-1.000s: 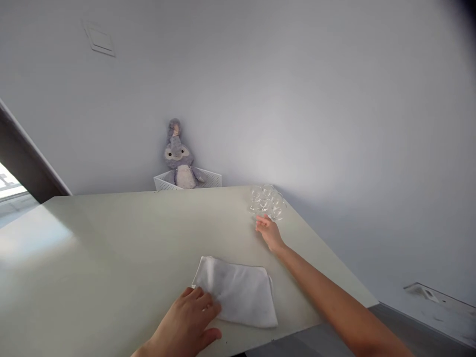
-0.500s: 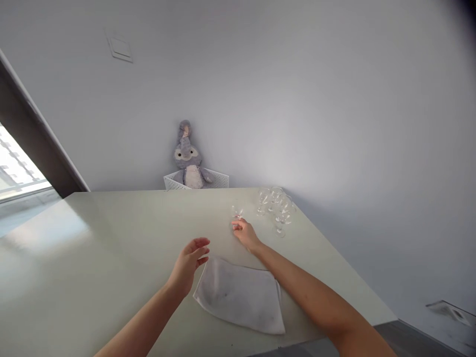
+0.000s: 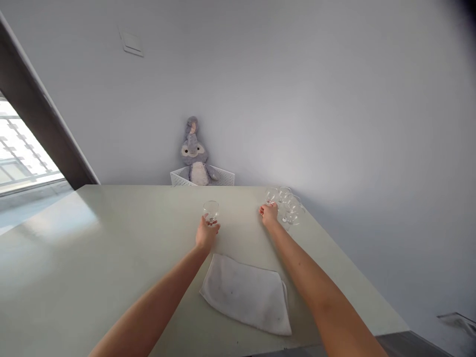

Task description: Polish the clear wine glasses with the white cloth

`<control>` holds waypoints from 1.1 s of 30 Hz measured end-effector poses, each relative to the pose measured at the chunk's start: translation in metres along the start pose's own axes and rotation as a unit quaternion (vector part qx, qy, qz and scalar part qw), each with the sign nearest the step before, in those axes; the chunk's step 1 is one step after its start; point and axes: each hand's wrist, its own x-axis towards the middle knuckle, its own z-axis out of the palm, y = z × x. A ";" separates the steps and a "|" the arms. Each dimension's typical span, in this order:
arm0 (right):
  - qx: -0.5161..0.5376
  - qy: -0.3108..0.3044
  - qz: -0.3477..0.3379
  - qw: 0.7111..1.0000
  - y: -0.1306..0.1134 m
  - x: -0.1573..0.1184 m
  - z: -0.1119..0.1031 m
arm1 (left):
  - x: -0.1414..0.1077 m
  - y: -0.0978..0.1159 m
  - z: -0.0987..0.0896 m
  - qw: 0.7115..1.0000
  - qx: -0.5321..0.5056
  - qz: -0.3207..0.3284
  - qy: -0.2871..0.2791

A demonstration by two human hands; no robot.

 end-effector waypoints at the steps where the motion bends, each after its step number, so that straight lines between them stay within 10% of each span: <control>1: 0.005 -0.008 0.006 1.000 0.000 0.002 0.004 | 0.004 -0.002 -0.001 1.000 -0.004 0.004 0.001; 7: 0.008 -0.101 0.046 0.994 0.010 -0.027 0.048 | 0.023 -0.018 -0.041 0.998 -0.032 0.016 0.048; 16: -0.018 -0.313 0.084 0.946 0.040 -0.143 0.163 | 0.033 -0.039 -0.142 0.975 -0.075 -0.006 0.211; 24: -0.034 -0.440 0.086 0.893 0.056 -0.224 0.242 | 0.037 -0.049 -0.155 0.965 -0.119 0.004 0.235; 29: -0.051 -0.469 0.084 0.878 0.049 -0.239 0.240 | 0.042 -0.049 -0.163 0.958 -0.136 0.012 0.254; 33: -0.061 -0.481 0.072 0.872 0.029 -0.220 0.194 | 0.047 -0.052 -0.171 0.945 -0.150 0.014 0.290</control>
